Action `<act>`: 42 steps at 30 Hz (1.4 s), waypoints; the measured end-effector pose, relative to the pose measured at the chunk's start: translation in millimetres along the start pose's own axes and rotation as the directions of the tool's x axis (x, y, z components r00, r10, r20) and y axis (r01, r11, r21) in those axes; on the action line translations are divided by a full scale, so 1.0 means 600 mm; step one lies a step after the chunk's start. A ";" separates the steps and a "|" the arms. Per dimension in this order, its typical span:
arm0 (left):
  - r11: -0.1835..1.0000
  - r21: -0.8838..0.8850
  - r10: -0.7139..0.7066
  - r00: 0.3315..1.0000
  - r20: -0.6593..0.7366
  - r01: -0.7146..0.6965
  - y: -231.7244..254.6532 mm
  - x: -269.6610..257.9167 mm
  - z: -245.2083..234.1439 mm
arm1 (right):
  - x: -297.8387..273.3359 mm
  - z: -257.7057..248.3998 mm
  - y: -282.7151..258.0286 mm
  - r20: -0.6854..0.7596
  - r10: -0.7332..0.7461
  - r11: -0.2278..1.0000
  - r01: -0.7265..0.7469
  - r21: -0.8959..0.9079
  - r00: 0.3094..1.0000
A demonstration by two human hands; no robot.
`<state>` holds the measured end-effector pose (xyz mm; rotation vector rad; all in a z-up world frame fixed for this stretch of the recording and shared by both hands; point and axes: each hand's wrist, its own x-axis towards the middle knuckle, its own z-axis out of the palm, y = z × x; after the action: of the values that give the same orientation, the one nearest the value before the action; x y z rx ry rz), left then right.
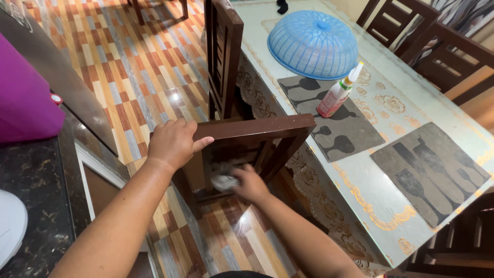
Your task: The person wipes the backrest and seat of a wooden chair with a cloth, then rinses the cloth under a kitchen faucet.
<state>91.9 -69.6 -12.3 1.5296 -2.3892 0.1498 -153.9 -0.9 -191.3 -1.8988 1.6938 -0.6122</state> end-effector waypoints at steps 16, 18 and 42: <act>0.993 -0.075 0.103 0.986 0.131 -0.094 -0.014 0.018 -0.012 | 0.054 0.170 -0.040 -0.477 -0.115 0.993 0.087 -0.079 0.871; 0.994 -0.065 0.101 0.984 0.145 -0.092 -0.016 0.018 -0.014 | 0.052 0.169 0.037 -0.244 -0.172 0.970 0.122 -0.208 0.954; 0.992 -0.092 0.094 0.985 0.142 -0.082 -0.010 0.015 -0.029 | 0.019 0.240 0.008 -0.361 0.399 0.766 -0.090 0.637 0.843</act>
<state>96.9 -75.8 6.5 1.4427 -2.5425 -0.0481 -64.2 -0.8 -304.7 -1.0826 1.7084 -1.4070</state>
